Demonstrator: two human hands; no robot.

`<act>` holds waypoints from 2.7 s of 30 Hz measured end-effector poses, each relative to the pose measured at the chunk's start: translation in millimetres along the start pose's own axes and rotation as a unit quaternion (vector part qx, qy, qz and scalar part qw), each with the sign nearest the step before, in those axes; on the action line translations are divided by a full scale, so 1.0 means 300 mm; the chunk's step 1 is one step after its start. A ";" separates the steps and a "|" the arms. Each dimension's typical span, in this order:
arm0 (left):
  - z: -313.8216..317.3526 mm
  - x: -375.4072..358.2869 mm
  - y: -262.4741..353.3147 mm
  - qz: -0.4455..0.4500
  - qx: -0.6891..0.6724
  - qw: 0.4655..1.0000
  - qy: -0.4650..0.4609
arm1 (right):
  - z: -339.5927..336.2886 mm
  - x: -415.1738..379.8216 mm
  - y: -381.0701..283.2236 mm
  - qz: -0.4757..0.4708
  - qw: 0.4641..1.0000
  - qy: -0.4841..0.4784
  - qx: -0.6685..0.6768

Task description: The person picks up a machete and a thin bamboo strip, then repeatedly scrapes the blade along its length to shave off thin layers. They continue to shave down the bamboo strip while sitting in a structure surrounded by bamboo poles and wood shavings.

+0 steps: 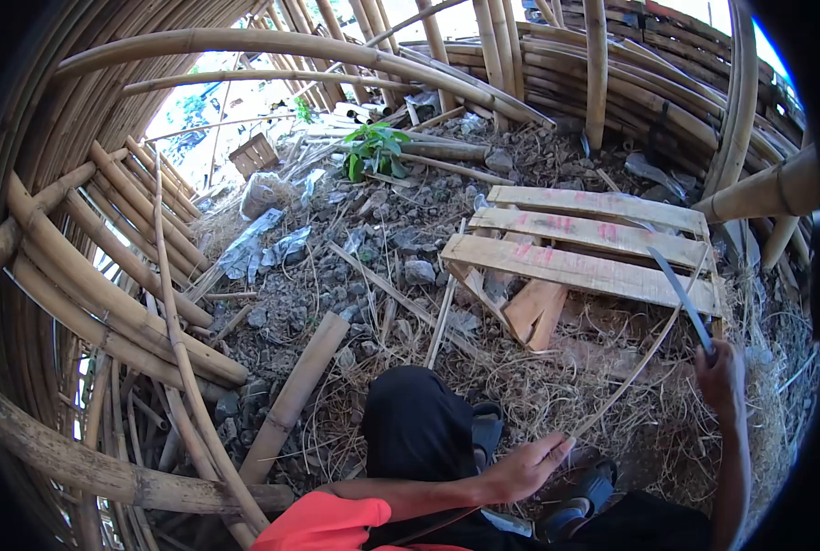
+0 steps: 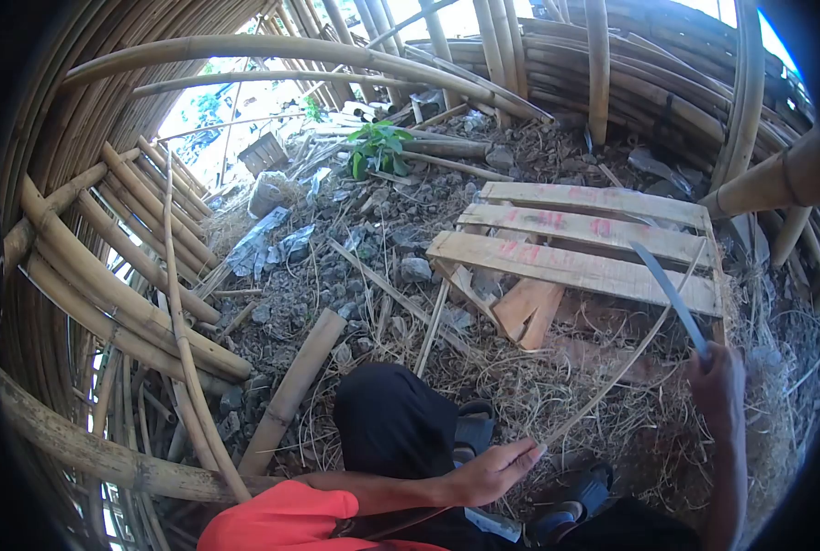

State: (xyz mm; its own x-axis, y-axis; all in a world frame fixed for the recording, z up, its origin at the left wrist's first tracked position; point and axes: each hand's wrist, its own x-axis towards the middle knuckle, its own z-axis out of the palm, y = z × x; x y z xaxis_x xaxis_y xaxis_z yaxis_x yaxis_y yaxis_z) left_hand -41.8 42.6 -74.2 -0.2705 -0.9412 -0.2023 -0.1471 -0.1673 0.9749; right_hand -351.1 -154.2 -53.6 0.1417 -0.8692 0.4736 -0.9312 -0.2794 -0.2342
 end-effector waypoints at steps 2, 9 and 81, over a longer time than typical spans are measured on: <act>0.002 -0.004 0.035 -0.020 -0.024 0.999 0.019 | -0.074 -0.024 -0.125 0.063 0.979 -0.177 0.080; -0.003 -0.012 0.033 -0.076 -0.082 0.994 0.002 | -0.091 0.042 -0.047 0.132 0.973 -0.187 0.041; -0.019 -0.004 0.083 -0.166 -0.256 0.948 -0.091 | -0.080 0.003 -0.034 0.131 0.955 -0.256 0.068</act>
State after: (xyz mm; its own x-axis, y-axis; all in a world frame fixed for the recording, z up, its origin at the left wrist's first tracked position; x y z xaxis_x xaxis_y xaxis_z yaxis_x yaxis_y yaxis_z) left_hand -39.7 37.9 -49.0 -0.4572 -0.7534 -0.4727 0.2154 -0.6094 0.7630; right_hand -349.5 -142.2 -30.6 0.0885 -0.9924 -0.0852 -0.9099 -0.0457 -0.4123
